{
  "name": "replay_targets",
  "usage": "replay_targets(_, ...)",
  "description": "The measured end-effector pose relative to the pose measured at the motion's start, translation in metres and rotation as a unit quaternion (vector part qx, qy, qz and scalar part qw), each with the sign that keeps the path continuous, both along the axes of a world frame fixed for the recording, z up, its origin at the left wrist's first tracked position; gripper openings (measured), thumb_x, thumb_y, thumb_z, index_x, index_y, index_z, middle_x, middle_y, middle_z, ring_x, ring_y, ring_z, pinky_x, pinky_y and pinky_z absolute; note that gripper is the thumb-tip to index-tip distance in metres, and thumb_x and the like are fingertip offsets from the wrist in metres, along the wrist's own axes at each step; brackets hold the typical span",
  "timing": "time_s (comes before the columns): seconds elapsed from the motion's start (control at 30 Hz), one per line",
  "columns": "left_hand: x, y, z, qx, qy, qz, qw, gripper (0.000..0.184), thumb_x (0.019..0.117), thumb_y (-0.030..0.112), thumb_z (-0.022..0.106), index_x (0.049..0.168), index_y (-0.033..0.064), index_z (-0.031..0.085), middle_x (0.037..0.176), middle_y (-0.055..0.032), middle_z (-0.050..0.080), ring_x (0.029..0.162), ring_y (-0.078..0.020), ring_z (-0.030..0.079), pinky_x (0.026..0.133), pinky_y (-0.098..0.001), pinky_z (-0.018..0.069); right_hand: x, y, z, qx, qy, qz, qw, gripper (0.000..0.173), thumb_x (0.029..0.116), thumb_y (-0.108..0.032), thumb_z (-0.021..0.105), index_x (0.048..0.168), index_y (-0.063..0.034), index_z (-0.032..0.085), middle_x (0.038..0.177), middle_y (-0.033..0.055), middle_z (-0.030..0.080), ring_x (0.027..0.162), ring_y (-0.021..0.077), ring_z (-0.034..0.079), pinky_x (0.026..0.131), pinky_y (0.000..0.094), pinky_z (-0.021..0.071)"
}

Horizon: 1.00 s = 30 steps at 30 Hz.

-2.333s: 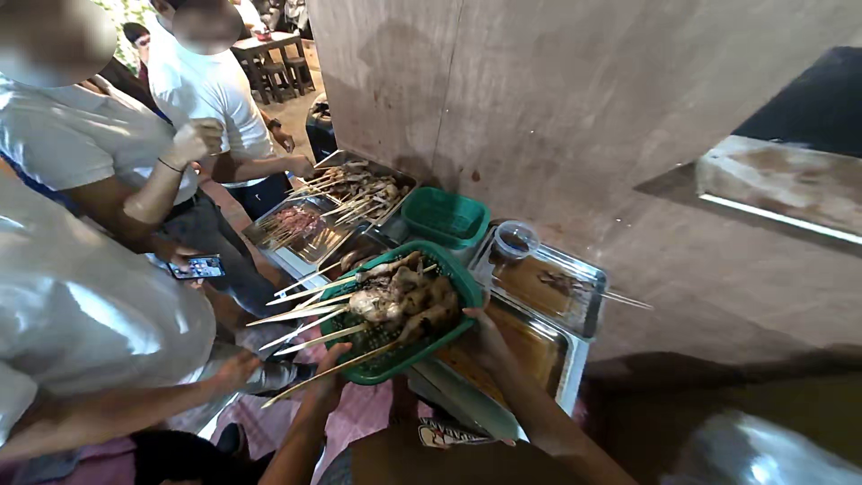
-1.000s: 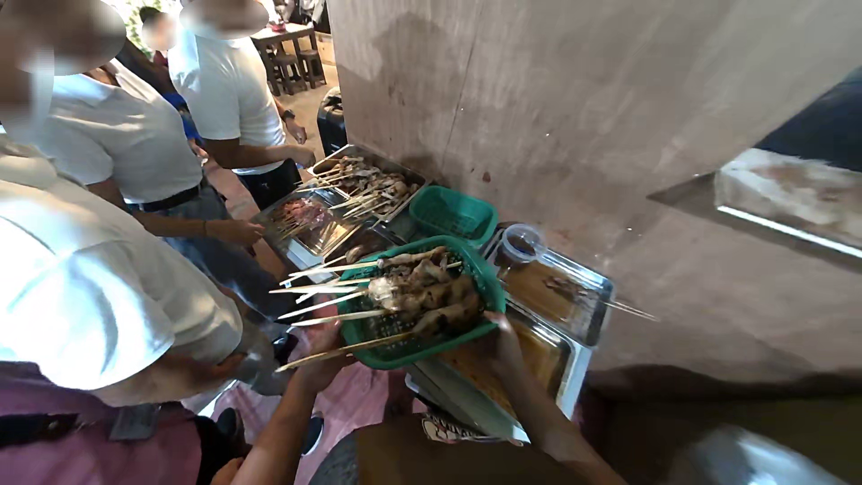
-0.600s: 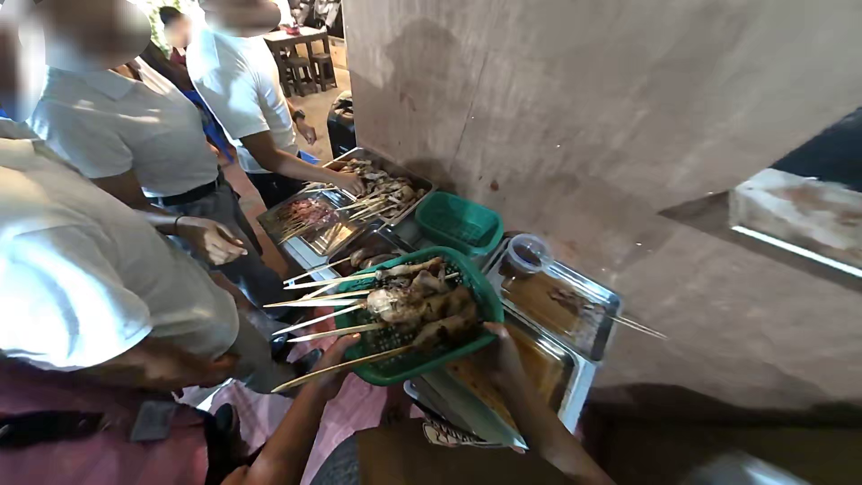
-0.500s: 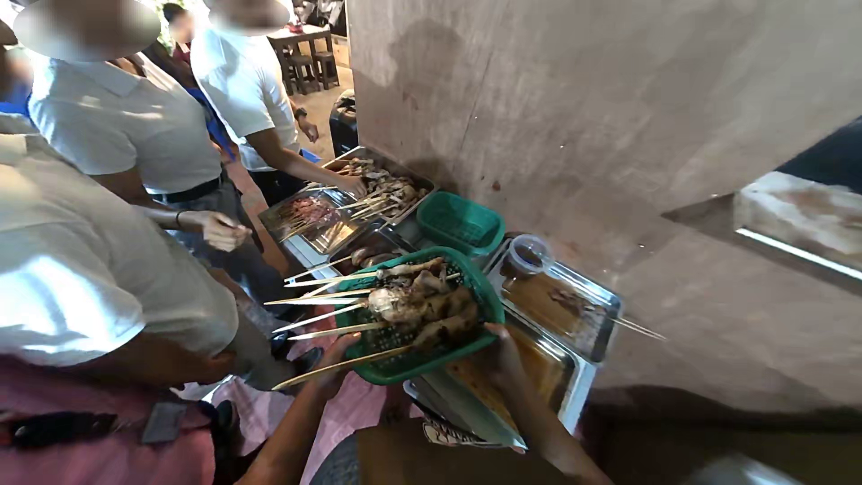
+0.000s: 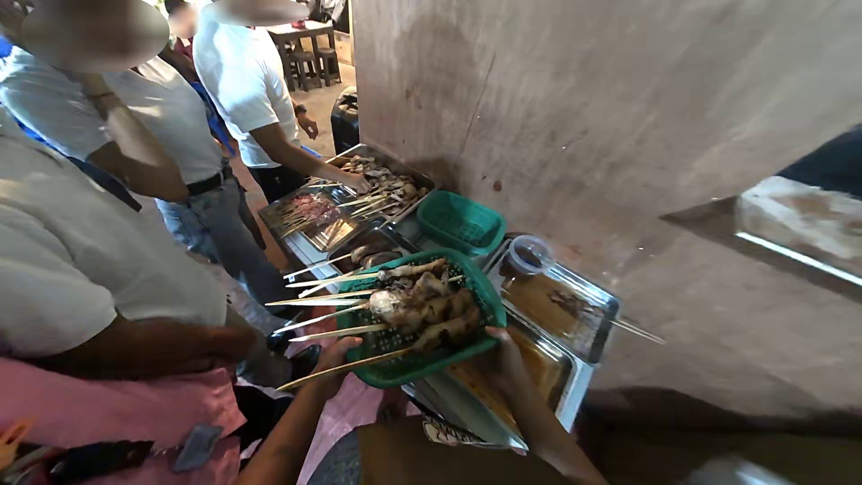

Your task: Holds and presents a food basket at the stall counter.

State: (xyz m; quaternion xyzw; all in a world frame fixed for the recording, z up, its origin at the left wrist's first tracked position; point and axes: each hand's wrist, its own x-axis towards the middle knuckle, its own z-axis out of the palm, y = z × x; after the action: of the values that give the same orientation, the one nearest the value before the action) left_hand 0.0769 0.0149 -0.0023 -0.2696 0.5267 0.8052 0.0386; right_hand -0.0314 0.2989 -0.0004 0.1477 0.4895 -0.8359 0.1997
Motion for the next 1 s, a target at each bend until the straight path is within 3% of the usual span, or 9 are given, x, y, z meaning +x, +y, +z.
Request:
replay_targets(0.13,0.005,0.002,-0.008,-0.001,-0.003,0.022,1.000,0.014,0.0956,0.004,0.049,0.103,0.0072,0.060,0.083,-0.0013,0.070,0.076,-0.0099,0.069,0.070,-0.0284,0.0586,0.004,0.006,-0.008,-0.002,-0.019,0.022,1.000,0.035,0.0996,-0.022,0.038,0.130,-0.0083,0.047,0.107,0.0100,0.067,0.094,0.0196,0.069,0.078,0.0393,0.0605)
replay_targets(0.37,0.010,-0.001,-0.012,-0.001,-0.003,-0.030,1.000,0.015,0.0897,0.001,0.050,0.093,0.0099,0.061,0.076,0.0006,0.068,0.070,-0.0090,0.067,0.066,-0.0271,0.0574,0.009,0.010,-0.009,0.027,-0.027,0.026,0.999,0.038,0.0996,-0.022,0.038,0.132,-0.0061,0.047,0.106,0.0125,0.068,0.092,0.0215,0.070,0.076,0.0397,0.0613)
replay_targets(0.63,0.004,0.001,-0.005,-0.010,-0.019,-0.031,0.999,0.015,0.0942,0.004,0.049,0.102,0.0083,0.060,0.083,0.0002,0.069,0.077,-0.0087,0.067,0.072,-0.0276,0.0575,0.008,0.011,-0.010,0.017,-0.015,0.021,1.000,0.035,0.1008,-0.023,0.038,0.130,-0.0069,0.048,0.103,0.0096,0.070,0.089,0.0185,0.071,0.075,0.0366,0.0619)
replay_targets(0.77,0.006,0.001,-0.010,-0.003,-0.002,-0.050,0.999,0.016,0.0901,0.007,0.049,0.101,0.0103,0.061,0.082,0.0015,0.070,0.076,-0.0075,0.068,0.072,-0.0272,0.0581,0.013,0.019,-0.018,0.004,0.010,0.031,0.999,0.042,0.0936,-0.025,0.046,0.132,-0.0078,0.048,0.105,0.0088,0.071,0.093,0.0181,0.072,0.078,0.0373,0.0624)
replay_targets(0.93,0.014,0.012,-0.013,0.001,-0.005,-0.078,0.997,0.015,0.0939,0.004,0.049,0.098,0.0100,0.062,0.082,0.0026,0.070,0.077,-0.0070,0.068,0.074,-0.0267,0.0585,0.027,0.037,-0.034,-0.007,0.008,-0.001,1.000,0.051,0.0812,-0.030,0.063,0.127,-0.0091,0.053,0.103,0.0066,0.072,0.092,0.0178,0.073,0.077,0.0386,0.0632)
replay_targets(1.0,0.014,0.018,-0.016,0.014,-0.007,-0.078,0.997,0.015,0.0931,0.002,0.050,0.096,0.0092,0.062,0.081,0.0016,0.070,0.076,-0.0078,0.068,0.073,-0.0272,0.0582,0.035,0.043,-0.036,0.002,-0.017,-0.032,0.999,0.042,0.0849,-0.026,0.058,0.123,-0.0096,0.054,0.099,0.0050,0.072,0.089,0.0158,0.072,0.076,0.0368,0.0629)
